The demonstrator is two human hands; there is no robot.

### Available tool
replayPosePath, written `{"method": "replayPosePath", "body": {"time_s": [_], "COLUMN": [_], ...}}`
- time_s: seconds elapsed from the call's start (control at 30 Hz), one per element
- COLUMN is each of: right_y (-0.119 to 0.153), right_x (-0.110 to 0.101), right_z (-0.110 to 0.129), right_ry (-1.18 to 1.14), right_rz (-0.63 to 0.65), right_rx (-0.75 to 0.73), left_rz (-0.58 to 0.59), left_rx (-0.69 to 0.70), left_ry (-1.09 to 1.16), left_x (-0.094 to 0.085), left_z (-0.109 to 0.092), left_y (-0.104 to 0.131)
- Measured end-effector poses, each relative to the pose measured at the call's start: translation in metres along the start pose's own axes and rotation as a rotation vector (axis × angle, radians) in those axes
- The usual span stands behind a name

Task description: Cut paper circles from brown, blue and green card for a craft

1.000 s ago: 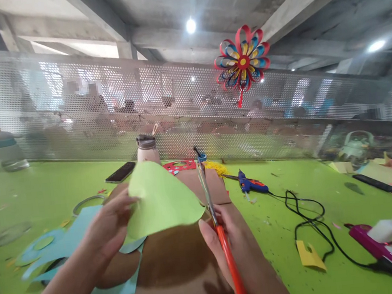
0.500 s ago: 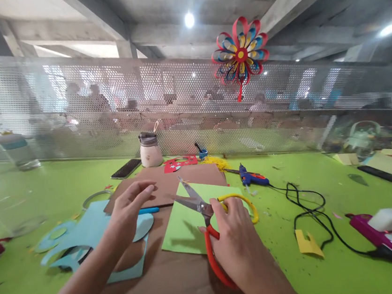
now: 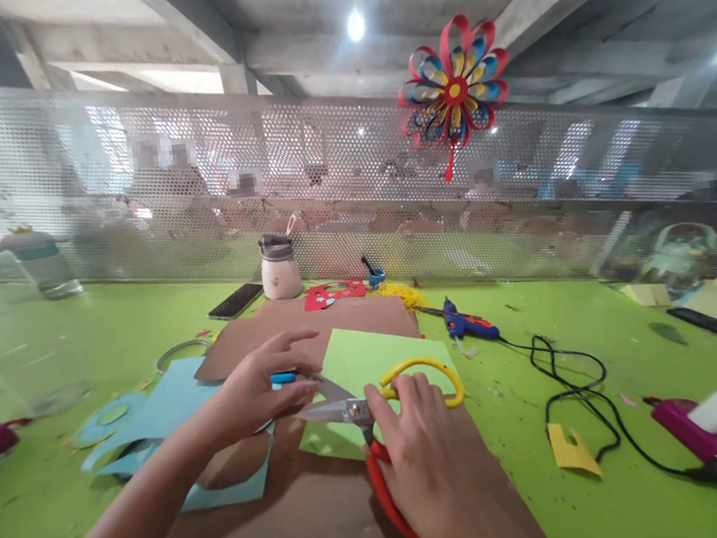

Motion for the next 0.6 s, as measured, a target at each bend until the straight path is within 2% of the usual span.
{"method": "replayPosePath", "body": {"time_s": [0.2, 0.33, 0.43, 0.6], "right_y": [0.000, 0.000, 0.000, 0.001], "right_x": [-0.010, -0.013, -0.013, -0.012], "right_z": [0.007, 0.010, 0.011, 0.008], "right_ry": [-0.003, 0.020, 0.025, 0.008], "right_rz": [-0.066, -0.110, -0.091, -0.048], "right_rx": [-0.058, -0.096, -0.098, -0.066], "left_rz": [0.032, 0.066, 0.068, -0.069], "left_rx": [-0.006, -0.032, -0.038, -0.121], "left_ry": [0.235, 0.240, 0.230, 0.257], "left_x": [-0.003, -0.007, -0.007, -0.005], "left_z": [0.008, 0.008, 0.007, 0.012], "left_y": [0.000, 0.001, 0.001, 0.000]}}
Point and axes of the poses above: each hand's wrist, its own y-axis away from the middle knuckle, its own x-axis out of the palm, z = x × y, the point moved 1 cm from there along -y, towards the middle knuckle, and after that the axes turned 11 degrees about z, right-handed, at the moved point
